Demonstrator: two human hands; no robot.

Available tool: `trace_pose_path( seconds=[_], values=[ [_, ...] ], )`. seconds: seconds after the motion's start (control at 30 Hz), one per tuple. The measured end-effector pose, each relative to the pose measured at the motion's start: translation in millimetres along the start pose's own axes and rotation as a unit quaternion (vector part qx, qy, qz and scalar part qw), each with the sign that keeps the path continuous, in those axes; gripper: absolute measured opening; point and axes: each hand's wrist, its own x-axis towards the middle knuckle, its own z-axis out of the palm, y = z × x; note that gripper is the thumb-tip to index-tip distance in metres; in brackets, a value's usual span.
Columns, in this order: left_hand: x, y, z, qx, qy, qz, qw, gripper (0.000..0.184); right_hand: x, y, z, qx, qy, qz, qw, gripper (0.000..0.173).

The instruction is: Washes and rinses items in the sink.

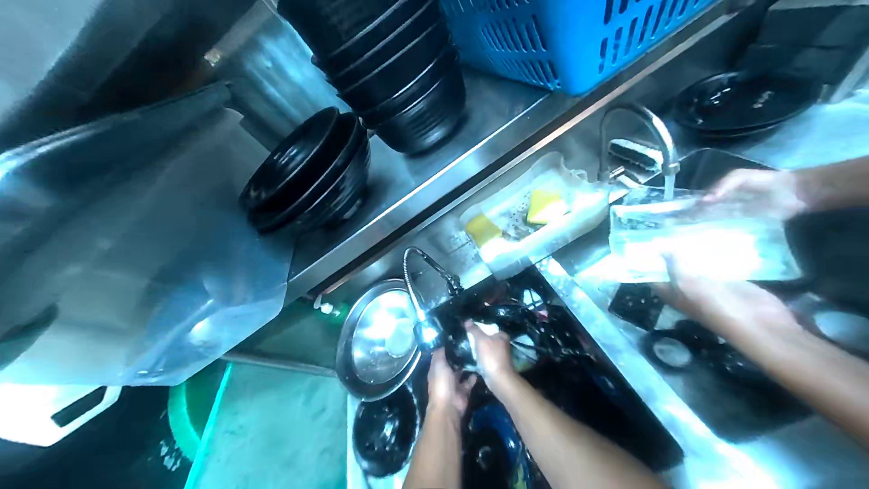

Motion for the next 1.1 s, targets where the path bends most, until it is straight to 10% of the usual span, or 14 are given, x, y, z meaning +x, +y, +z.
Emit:
trace_pose_path(
  seconds=[0.13,0.3,0.4,0.5,0.6,0.7,0.83,0.9,1.0,1.1],
  values=[
    [-9,-6,29,-0.056,-0.079,0.094,0.991,0.048,-18,-3,-6,-0.164,-0.085,-0.084,0.979,0.050],
    [-8,-11,50,0.191,0.062,0.372,0.906,0.032,-31,-32,-9,0.062,-0.100,0.075,0.990,0.061],
    [22,-36,54,0.246,-0.040,0.504,0.827,0.035,-3,-36,-38,0.141,-0.084,0.110,0.980,0.036],
    [47,-48,63,0.305,-0.163,0.325,0.880,0.046,24,-46,-93,0.092,-0.050,0.059,0.993,0.044],
    [81,-71,75,0.173,-0.055,0.031,0.983,0.054,41,-72,-158,-0.056,0.048,-0.048,0.996,0.057],
    [99,-82,85,-0.064,0.036,-0.180,0.981,0.071,69,-76,-212,-0.117,0.178,-0.106,0.971,0.049],
    [122,-83,92,-0.117,0.075,-0.212,0.967,0.070,110,-16,-253,-0.242,0.305,-0.085,0.917,0.051],
    [131,-82,92,-0.117,0.098,-0.226,0.962,0.060,92,-17,-241,-0.431,0.322,-0.236,0.809,0.045],
    [134,-73,90,-0.172,0.093,-0.212,0.958,0.047,-8,-267,-146,-0.496,0.003,0.097,0.863,0.038],
    [116,-63,98,-0.206,0.092,-0.190,0.956,0.045,-45,-269,-119,-0.461,-0.028,-0.079,0.883,0.027]
  ],
)
